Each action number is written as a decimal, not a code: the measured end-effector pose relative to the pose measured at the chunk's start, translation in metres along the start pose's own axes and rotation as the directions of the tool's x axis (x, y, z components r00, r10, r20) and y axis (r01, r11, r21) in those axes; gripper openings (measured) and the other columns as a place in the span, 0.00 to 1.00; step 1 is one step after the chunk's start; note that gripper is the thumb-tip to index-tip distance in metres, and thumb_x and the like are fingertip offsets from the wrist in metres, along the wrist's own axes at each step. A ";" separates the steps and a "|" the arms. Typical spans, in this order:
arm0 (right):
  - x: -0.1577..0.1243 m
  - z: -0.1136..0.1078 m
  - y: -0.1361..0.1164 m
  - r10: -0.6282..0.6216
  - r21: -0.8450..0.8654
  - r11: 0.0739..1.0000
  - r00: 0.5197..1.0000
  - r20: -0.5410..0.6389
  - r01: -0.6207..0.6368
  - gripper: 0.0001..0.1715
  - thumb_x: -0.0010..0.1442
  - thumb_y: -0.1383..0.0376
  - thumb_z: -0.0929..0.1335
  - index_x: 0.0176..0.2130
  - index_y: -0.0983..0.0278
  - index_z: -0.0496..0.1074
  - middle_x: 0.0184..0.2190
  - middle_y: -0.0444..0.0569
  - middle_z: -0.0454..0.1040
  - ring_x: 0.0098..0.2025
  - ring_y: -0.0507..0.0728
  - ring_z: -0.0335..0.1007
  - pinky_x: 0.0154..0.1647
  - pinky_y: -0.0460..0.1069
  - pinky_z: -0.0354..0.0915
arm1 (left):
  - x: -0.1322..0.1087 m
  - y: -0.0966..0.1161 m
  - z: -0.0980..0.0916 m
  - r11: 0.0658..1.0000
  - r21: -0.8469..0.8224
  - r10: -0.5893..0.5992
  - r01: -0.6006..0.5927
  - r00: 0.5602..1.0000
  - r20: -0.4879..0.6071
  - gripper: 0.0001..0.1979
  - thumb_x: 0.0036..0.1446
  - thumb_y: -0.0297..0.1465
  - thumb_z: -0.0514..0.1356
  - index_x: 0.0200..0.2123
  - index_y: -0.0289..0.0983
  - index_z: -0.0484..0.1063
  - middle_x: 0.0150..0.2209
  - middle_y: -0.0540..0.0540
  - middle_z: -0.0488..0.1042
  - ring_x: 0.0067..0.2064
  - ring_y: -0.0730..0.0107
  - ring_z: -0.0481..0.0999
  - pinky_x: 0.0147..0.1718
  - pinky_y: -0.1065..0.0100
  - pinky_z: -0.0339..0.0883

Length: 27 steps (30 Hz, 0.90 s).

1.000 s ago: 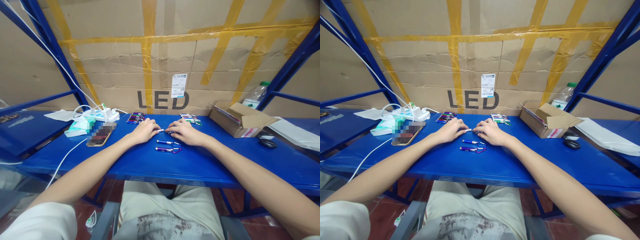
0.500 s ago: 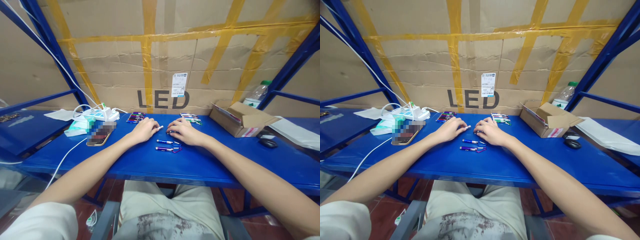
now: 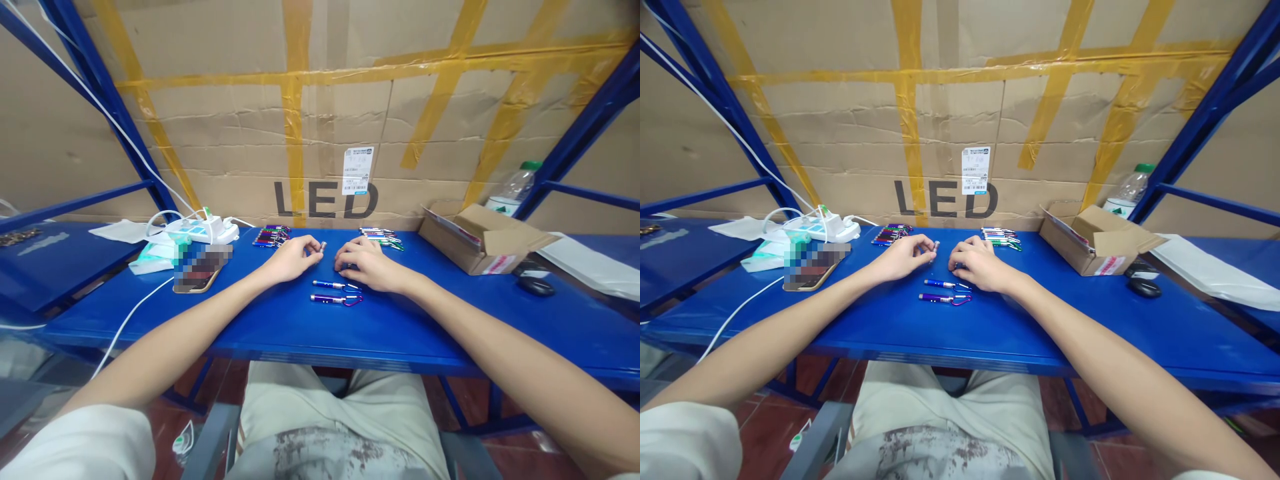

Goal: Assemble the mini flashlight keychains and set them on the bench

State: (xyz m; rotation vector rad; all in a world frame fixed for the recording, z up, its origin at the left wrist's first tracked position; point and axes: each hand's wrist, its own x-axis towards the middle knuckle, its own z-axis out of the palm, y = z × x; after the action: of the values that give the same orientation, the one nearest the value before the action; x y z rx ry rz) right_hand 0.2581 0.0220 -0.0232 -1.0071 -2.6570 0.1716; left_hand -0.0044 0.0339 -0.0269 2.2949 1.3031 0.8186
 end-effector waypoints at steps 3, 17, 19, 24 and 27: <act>0.000 -0.002 -0.001 0.005 -0.007 1.000 1.000 0.003 -0.005 0.10 0.71 0.64 0.68 0.46 0.58 0.82 0.56 0.57 0.79 0.62 0.73 0.61 0.62 0.70 0.56 | 0.003 -0.001 0.003 0.986 -0.169 0.010 -0.009 1.000 0.007 0.11 0.64 0.37 0.68 0.43 0.37 0.76 0.42 0.44 0.84 0.40 0.64 0.81 0.43 0.63 0.72; -0.001 -0.005 -0.002 0.003 0.060 0.998 0.999 0.037 -0.005 0.06 0.69 0.65 0.70 0.47 0.58 0.76 0.51 0.53 0.81 0.58 0.69 0.65 0.59 0.65 0.56 | 0.002 -0.002 0.004 0.981 -0.193 0.019 -0.011 0.999 0.037 0.12 0.62 0.37 0.69 0.44 0.37 0.76 0.42 0.44 0.85 0.43 0.63 0.83 0.45 0.62 0.71; -0.001 -0.005 -0.001 -0.015 0.091 0.996 0.999 0.048 0.011 0.07 0.68 0.66 0.70 0.47 0.58 0.75 0.50 0.51 0.82 0.57 0.68 0.67 0.59 0.63 0.56 | 0.002 -0.002 0.004 0.983 -0.183 0.021 -0.014 0.999 0.036 0.12 0.62 0.37 0.69 0.44 0.36 0.76 0.42 0.44 0.85 0.42 0.63 0.83 0.44 0.62 0.71; 0.000 -0.004 0.002 -0.027 0.087 0.996 0.998 0.049 0.023 0.08 0.68 0.68 0.69 0.46 0.58 0.75 0.48 0.50 0.84 0.54 0.66 0.69 0.56 0.60 0.56 | 0.002 -0.002 0.004 0.984 -0.177 0.014 -0.008 0.999 0.034 0.11 0.62 0.36 0.69 0.44 0.37 0.76 0.41 0.45 0.85 0.42 0.63 0.83 0.44 0.62 0.71; 0.001 -0.005 0.003 -0.027 0.080 0.997 0.999 0.046 0.023 0.09 0.68 0.69 0.69 0.47 0.59 0.75 0.49 0.51 0.83 0.54 0.66 0.69 0.55 0.59 0.57 | 0.002 -0.002 0.004 0.984 -0.178 0.006 0.001 0.999 0.038 0.11 0.62 0.36 0.69 0.44 0.37 0.76 0.41 0.44 0.85 0.42 0.63 0.83 0.44 0.62 0.71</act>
State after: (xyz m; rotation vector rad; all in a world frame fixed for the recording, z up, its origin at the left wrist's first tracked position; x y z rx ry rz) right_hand 0.2610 0.0247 -0.0192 -0.9562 -2.6802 0.2959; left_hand -0.0020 0.0362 -0.0307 2.1621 1.1606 0.8511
